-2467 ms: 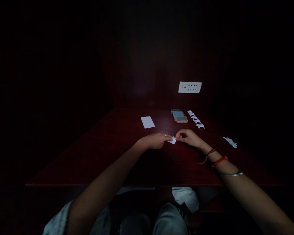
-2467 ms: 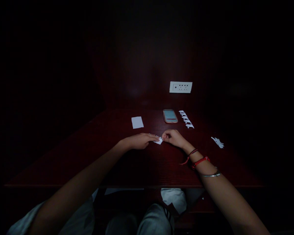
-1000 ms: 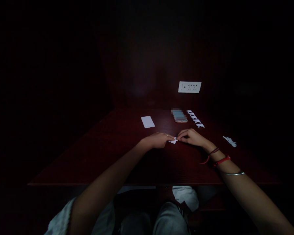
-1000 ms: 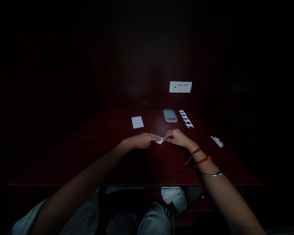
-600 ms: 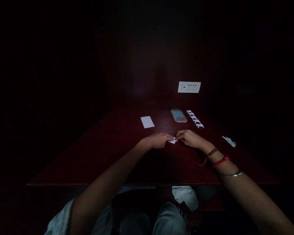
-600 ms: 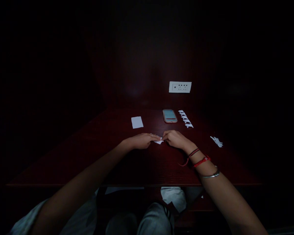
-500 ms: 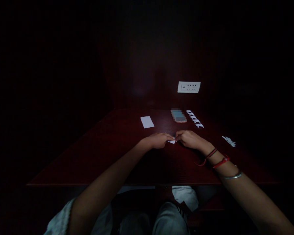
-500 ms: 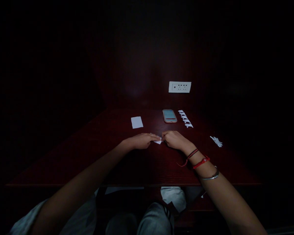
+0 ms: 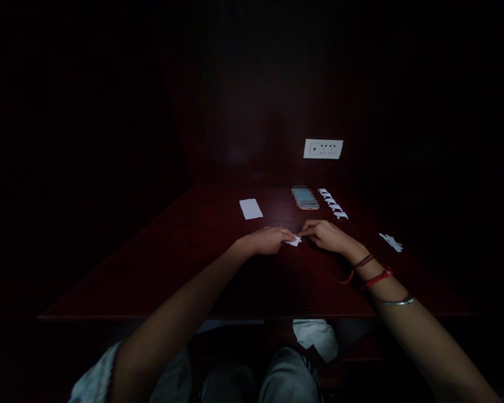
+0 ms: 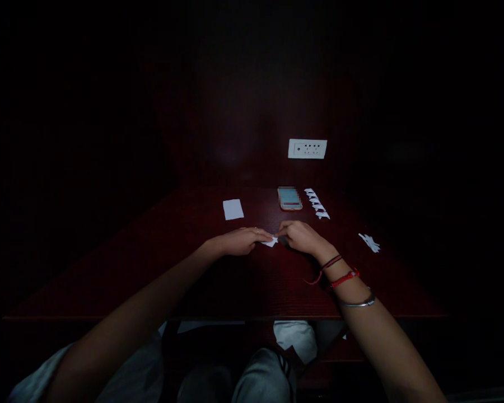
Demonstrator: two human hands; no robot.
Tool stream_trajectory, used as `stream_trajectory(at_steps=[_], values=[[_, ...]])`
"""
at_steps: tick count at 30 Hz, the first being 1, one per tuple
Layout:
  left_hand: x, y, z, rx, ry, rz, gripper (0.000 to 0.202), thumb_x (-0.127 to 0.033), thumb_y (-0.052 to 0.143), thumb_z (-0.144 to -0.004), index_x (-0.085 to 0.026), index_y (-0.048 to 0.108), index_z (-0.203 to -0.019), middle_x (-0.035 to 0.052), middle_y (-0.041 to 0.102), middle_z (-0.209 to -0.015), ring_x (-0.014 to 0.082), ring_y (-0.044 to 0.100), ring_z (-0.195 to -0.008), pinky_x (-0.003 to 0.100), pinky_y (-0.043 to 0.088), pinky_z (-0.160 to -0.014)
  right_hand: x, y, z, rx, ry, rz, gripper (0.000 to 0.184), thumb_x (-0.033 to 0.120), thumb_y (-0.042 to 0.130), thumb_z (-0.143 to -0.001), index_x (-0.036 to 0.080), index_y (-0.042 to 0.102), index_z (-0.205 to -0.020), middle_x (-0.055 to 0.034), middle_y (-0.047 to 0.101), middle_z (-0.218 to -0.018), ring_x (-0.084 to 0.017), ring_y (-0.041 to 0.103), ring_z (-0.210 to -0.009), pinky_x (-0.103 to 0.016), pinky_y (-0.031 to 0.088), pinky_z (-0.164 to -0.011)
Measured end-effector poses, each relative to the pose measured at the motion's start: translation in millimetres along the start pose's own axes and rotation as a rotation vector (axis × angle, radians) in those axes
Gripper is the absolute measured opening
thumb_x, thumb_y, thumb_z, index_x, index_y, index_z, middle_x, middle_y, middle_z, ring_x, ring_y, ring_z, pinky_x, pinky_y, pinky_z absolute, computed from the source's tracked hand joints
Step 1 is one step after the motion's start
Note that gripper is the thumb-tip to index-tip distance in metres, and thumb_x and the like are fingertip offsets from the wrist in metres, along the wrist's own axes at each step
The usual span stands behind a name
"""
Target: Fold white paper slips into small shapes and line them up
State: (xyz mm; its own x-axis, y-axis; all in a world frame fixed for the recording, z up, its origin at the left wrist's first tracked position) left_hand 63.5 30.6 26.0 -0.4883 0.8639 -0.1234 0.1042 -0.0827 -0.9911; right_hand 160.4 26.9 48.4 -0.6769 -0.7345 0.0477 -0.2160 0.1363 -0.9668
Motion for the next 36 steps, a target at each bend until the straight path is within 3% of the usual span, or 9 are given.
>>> stream_trajectory(at_steps=[11,15,19,27,36], values=[[1,0.2,-1,-0.026,0.051,0.007,0.056,0.001,0.034,-0.066,-0.027,0.038,-0.114,-0.005,0.039,-0.119,0.0101,0.033,-0.108,0.025,0.026,-0.09,5,6,0,0.064,-0.055,-0.042,0.037,0.002,0.04,-0.063,0.019,0.061,-0.088,-0.0028,0.059,-0.086,-0.012,0.052,-0.079,-0.021,0.037,-0.071],[1,-2.3,0,-0.054,0.07,-0.019,0.055,0.0,0.036,-0.066,-0.028,0.039,-0.113,-0.0046,0.037,-0.12,0.0116,0.033,-0.107,0.026,0.025,-0.09,-2,4,-1,0.022,-0.036,-0.059,0.034,0.003,0.04,-0.066,0.018,0.061,-0.088,-0.0031,0.059,-0.085,-0.012,0.052,-0.078,-0.022,0.038,-0.071],[1,-7.5,2,-0.103,0.074,-0.07,0.052,-0.001,0.038,-0.067,-0.031,0.043,-0.109,-0.0029,0.036,-0.117,0.0142,0.035,-0.104,0.028,0.026,-0.087,-14,-2,-3,-0.095,0.03,-0.072,0.031,0.01,0.041,-0.071,0.017,0.057,-0.096,-0.0052,0.056,-0.087,-0.012,0.051,-0.078,-0.024,0.038,-0.072],[-1,-11.2,3,-0.156,0.109,-0.139,0.056,0.002,0.038,-0.066,-0.033,0.043,-0.108,-0.0007,0.036,-0.112,0.0157,0.035,-0.1,0.029,0.029,-0.082,-10,4,-10,-0.078,-0.066,-0.193,0.02,0.024,0.046,-0.074,0.017,0.06,-0.086,-0.0041,0.055,-0.082,-0.011,0.05,-0.076,-0.023,0.037,-0.072],[-1,-9.0,5,-0.103,0.072,-0.17,0.053,-0.002,0.038,-0.068,-0.031,0.038,-0.113,-0.0007,0.043,-0.106,0.0139,0.04,-0.094,0.026,0.029,-0.08,-14,13,-13,-0.065,-0.019,-0.216,0.022,0.024,0.038,-0.078,0.013,0.057,-0.077,-0.0051,0.053,-0.075,-0.011,0.048,-0.069,-0.022,0.037,-0.065]])
Point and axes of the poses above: each hand's wrist, its own z-axis away from the middle knuckle, its own y-axis out of the palm, x = y × z, the point moved 7 cm from there along -z, towards the middle knuckle
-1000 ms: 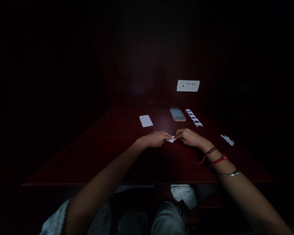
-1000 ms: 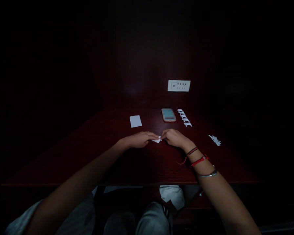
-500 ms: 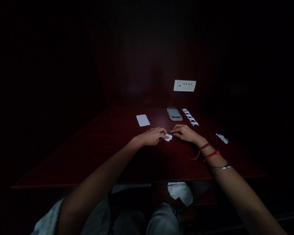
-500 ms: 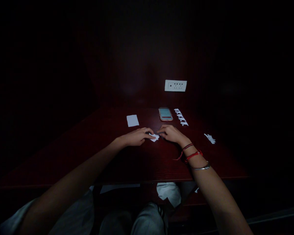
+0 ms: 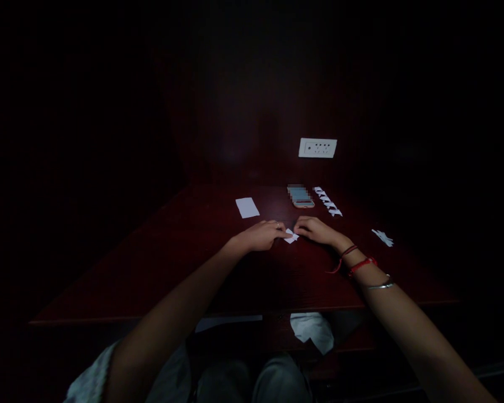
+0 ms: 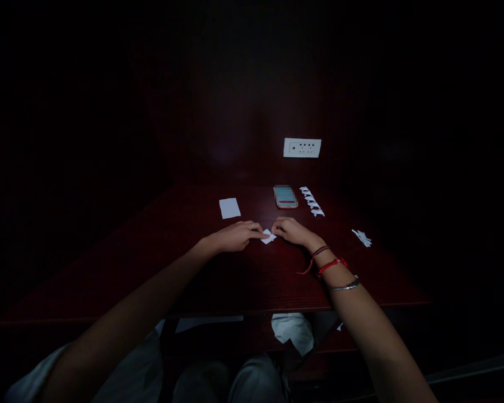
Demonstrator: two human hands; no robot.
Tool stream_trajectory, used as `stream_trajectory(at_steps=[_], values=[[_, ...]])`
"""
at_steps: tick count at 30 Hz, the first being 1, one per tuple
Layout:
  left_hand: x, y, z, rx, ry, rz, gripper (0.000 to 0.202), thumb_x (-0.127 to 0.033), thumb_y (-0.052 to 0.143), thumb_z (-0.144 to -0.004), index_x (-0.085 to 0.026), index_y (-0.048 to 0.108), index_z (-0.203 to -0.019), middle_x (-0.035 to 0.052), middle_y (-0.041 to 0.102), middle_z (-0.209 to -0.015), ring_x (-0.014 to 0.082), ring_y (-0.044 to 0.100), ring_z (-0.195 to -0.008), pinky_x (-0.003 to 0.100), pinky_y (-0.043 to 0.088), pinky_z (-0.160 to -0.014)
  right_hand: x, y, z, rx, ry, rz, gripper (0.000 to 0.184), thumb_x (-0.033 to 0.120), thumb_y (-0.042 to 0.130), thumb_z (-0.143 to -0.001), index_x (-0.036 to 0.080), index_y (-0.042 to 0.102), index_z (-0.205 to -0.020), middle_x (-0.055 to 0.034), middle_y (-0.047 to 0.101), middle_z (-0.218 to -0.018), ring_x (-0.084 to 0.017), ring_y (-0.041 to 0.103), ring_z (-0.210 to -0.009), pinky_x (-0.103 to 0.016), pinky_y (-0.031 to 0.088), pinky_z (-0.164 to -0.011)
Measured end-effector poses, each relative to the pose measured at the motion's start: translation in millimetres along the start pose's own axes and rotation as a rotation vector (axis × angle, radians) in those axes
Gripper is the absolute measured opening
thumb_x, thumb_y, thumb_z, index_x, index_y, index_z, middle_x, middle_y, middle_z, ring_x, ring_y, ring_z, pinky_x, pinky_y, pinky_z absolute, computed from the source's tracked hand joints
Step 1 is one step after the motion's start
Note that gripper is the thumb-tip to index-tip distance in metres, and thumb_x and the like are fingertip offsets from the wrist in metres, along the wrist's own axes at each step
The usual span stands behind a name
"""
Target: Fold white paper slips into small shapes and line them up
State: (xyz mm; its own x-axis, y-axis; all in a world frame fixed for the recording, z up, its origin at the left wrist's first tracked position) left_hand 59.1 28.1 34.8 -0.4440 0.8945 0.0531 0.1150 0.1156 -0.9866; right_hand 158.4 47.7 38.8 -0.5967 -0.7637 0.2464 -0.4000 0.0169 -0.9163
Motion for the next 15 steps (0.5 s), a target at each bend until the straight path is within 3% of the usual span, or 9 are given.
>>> stream_trajectory(at_steps=[15], values=[[-1,-1.0,-4,0.027,-0.072,-0.003,0.044,-0.007,0.037,-0.071,-0.026,0.043,-0.11,0.0013,0.045,-0.104,0.0148,0.043,-0.094,0.025,0.031,-0.08,-18,8,-3,-0.006,0.168,0.02,0.02,0.024,0.04,-0.075,0.012,0.056,-0.074,-0.0055,0.056,-0.074,-0.011,0.05,-0.069,-0.022,0.036,-0.065]])
Point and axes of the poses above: each hand's wrist, its own z-axis away from the middle knuckle, its own y-axis out of the palm, x = y × z, the point moved 7 cm from there along -z, towards the middle knuckle
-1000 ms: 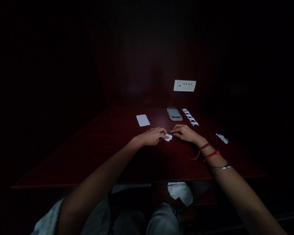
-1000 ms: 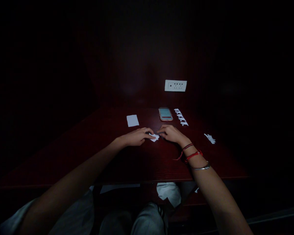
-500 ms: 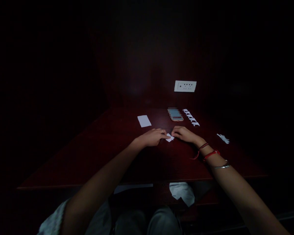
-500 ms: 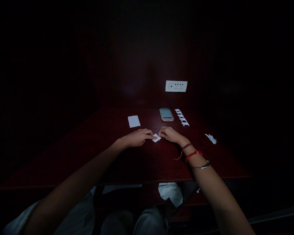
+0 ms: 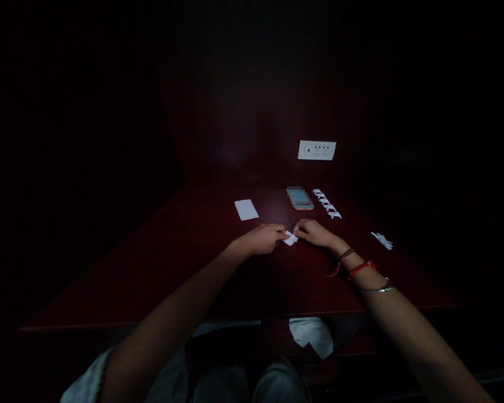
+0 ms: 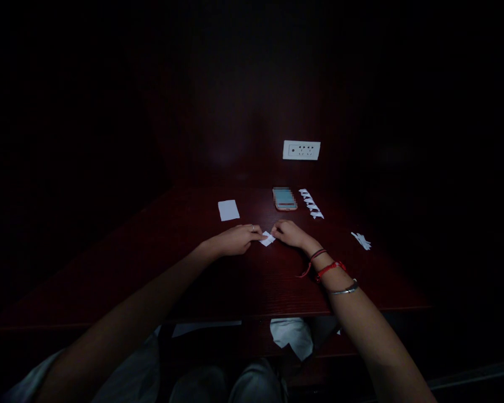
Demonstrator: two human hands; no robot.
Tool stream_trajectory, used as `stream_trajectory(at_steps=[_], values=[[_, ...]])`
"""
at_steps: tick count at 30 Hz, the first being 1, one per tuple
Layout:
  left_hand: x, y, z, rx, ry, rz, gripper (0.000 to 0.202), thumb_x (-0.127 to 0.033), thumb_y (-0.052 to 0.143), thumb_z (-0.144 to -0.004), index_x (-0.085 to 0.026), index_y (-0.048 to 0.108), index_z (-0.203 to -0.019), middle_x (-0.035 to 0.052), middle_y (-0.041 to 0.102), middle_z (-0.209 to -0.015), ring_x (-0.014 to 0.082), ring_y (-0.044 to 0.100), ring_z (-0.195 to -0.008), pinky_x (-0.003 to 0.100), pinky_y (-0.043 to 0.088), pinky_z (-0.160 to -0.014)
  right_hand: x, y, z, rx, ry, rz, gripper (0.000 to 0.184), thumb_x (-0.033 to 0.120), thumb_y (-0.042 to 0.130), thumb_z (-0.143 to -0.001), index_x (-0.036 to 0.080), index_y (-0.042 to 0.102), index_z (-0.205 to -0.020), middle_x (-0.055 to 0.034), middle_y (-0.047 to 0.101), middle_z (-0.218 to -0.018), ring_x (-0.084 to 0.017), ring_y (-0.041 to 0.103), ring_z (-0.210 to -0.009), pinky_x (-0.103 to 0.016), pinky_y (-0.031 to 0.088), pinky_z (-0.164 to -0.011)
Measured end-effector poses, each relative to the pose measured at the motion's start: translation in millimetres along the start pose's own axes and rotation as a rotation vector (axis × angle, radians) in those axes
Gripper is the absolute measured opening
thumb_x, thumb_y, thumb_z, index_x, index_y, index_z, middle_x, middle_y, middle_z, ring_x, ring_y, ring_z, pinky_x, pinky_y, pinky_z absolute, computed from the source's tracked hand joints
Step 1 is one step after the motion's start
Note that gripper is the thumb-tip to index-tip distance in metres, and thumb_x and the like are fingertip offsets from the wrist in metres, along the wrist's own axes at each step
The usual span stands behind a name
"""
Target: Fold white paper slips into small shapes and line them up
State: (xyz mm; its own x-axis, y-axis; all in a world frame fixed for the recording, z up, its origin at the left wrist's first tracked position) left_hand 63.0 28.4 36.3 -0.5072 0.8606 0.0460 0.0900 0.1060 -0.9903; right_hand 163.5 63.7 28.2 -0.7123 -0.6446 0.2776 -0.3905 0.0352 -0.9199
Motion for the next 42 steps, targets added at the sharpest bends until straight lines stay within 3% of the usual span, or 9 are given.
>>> stream_trajectory(at_steps=[9,22,32,37,42], values=[[-3,-1.1,-2,-0.004,-0.032,-0.047,0.04,-0.01,0.034,-0.074,-0.028,0.044,-0.109,0.0023,0.048,-0.093,0.0157,0.047,-0.084,0.024,0.035,-0.07,-4,2,-2,0.025,0.063,-0.001,0.019,0.024,0.042,-0.073,0.012,0.058,-0.075,-0.006,0.059,-0.075,-0.011,0.052,-0.069,-0.02,0.036,-0.063],[-5,-0.6,-6,0.013,-0.051,0.008,0.038,-0.008,0.034,-0.072,-0.023,0.049,-0.104,0.0038,0.047,-0.093,0.0153,0.044,-0.087,0.023,0.032,-0.075,-6,1,-2,0.029,0.149,-0.004,0.018,0.025,0.045,-0.071,0.014,0.059,-0.075,-0.0044,0.061,-0.072,-0.012,0.053,-0.065,-0.019,0.035,-0.059],[-5,-0.5,-7,0.03,-0.057,0.005,0.04,-0.006,0.035,-0.07,-0.024,0.049,-0.103,0.0037,0.047,-0.092,0.0155,0.044,-0.085,0.023,0.034,-0.073,-6,-1,-1,-0.073,0.184,-0.032,0.016,0.027,0.048,-0.07,0.014,0.055,-0.078,-0.0023,0.058,-0.068,-0.009,0.05,-0.06,-0.019,0.034,-0.055],[-4,0.0,-5,0.034,-0.075,-0.005,0.042,-0.005,0.035,-0.07,-0.025,0.047,-0.106,0.0042,0.046,-0.096,0.0162,0.044,-0.087,0.023,0.034,-0.072,10,-12,2,-0.098,0.019,-0.01,0.014,0.021,0.046,-0.073,0.015,0.057,-0.079,-0.0025,0.056,-0.071,-0.01,0.049,-0.066,-0.02,0.035,-0.062],[-2,2.1,-4,0.032,-0.081,0.011,0.047,-0.005,0.034,-0.07,-0.029,0.043,-0.11,0.0025,0.045,-0.093,0.0154,0.044,-0.086,0.023,0.034,-0.071,23,-12,9,0.025,-0.13,0.084,0.02,0.017,0.044,-0.074,0.017,0.061,-0.085,-0.004,0.055,-0.075,-0.01,0.05,-0.07,-0.02,0.035,-0.064]])
Point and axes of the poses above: each hand's wrist, its own z-axis away from the middle knuckle, its own y-axis out of the palm, x = y × z, the point moved 7 cm from there along -z, towards the middle knuckle
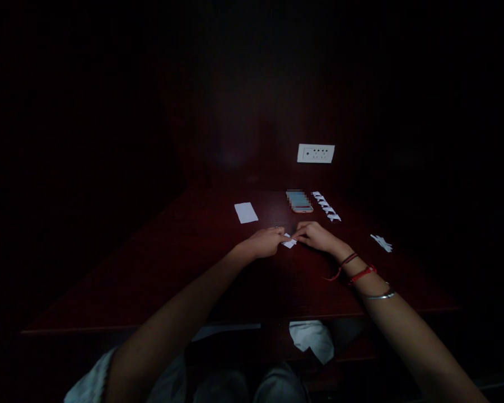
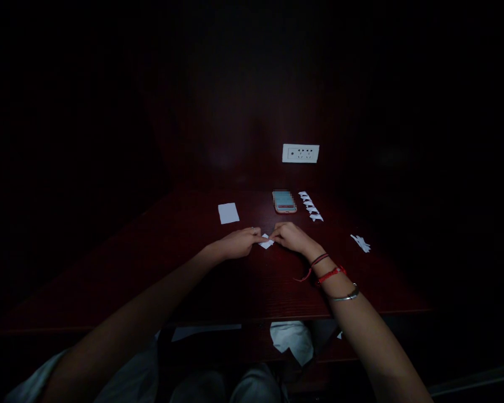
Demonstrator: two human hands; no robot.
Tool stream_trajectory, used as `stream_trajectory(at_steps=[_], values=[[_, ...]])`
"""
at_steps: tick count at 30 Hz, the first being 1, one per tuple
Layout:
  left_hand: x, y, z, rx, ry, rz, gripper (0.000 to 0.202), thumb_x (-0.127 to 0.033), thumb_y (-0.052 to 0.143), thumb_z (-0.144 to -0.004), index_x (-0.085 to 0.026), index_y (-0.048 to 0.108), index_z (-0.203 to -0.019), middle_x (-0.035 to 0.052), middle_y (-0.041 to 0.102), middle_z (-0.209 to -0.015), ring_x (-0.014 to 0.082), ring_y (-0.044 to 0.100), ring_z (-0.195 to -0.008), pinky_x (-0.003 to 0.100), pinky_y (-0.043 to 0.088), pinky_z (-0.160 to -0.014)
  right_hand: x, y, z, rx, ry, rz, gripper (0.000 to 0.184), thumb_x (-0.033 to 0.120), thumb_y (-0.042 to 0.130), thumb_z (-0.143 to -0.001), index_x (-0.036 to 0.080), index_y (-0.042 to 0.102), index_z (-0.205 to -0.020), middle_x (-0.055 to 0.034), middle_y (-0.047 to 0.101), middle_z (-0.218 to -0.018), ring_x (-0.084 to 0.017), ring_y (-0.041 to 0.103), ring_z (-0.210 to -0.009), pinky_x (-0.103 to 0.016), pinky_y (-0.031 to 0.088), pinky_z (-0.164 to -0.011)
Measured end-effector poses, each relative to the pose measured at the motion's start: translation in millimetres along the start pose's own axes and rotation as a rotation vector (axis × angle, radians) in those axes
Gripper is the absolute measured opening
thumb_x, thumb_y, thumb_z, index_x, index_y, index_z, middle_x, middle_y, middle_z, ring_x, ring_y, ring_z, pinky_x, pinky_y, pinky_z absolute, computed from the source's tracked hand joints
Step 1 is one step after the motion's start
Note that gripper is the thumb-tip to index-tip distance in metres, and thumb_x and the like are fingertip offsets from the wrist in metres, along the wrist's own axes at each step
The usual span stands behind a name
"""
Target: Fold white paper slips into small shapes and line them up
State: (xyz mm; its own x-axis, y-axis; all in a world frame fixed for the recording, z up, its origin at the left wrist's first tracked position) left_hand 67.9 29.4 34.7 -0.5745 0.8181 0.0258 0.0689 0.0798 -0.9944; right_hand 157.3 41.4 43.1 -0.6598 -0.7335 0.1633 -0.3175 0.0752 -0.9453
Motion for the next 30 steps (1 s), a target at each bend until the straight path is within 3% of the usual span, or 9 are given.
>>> stream_trajectory(at_steps=[6,16,20,24,30], values=[[1,-0.2,1,-0.016,0.002,0.017,0.05,-0.003,0.034,-0.069,-0.03,0.041,-0.111,0.0019,0.045,-0.091,0.0144,0.044,-0.085,0.022,0.034,-0.07,5,2,6,0.083,0.022,0.147,0.028,0.012,0.043,-0.072,0.022,0.058,-0.093,-0.0034,0.055,-0.084,-0.012,0.05,-0.075,-0.02,0.034,-0.062],[2,-0.2,3,-0.029,0.003,0.015,0.046,-0.004,0.036,-0.068,-0.027,0.045,-0.108,0.0025,0.045,-0.093,0.0141,0.044,-0.085,0.021,0.035,-0.069,-7,0,9,0.06,0.168,0.208,0.026,0.017,0.042,-0.073,0.019,0.058,-0.093,-0.0051,0.054,-0.086,-0.013,0.049,-0.079,-0.02,0.035,-0.066],[3,1.2,3,-0.037,0.019,0.02,0.044,-0.005,0.036,-0.069,-0.026,0.046,-0.107,0.0025,0.045,-0.093,0.014,0.043,-0.087,0.021,0.035,-0.071,-9,-3,9,0.006,0.129,0.16,0.034,0.013,0.042,-0.072,0.022,0.053,-0.103,-0.0036,0.051,-0.087,-0.011,0.048,-0.077,-0.02,0.035,-0.068],[4,2.0,3,-0.043,0.035,0.033,0.049,-0.004,0.035,-0.069,-0.028,0.043,-0.11,0.0017,0.045,-0.094,0.0132,0.043,-0.087,0.021,0.034,-0.073,-2,2,7,0.044,0.03,0.096,0.038,0.009,0.043,-0.07,0.026,0.053,-0.102,-0.002,0.05,-0.085,-0.01,0.048,-0.076,-0.02,0.035,-0.068],[7,3.3,4,-0.065,0.041,0.042,0.047,-0.004,0.035,-0.07,-0.027,0.044,-0.11,0.0017,0.045,-0.098,0.0133,0.044,-0.089,0.021,0.033,-0.076,-9,6,5,0.03,0.081,0.104,0.032,0.01,0.043,-0.07,0.022,0.058,-0.095,-0.0032,0.051,-0.084,-0.011,0.048,-0.076,-0.02,0.036,-0.068]])
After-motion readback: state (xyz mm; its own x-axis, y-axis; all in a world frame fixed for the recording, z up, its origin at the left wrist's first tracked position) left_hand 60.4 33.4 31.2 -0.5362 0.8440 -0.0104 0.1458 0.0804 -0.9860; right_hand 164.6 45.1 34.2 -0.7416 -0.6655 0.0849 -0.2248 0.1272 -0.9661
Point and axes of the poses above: each hand's wrist, its own z-axis away from the middle knuckle, its own y-axis out of the palm, x = y × z, the point moved 7 cm from there along -z, towards the middle knuckle
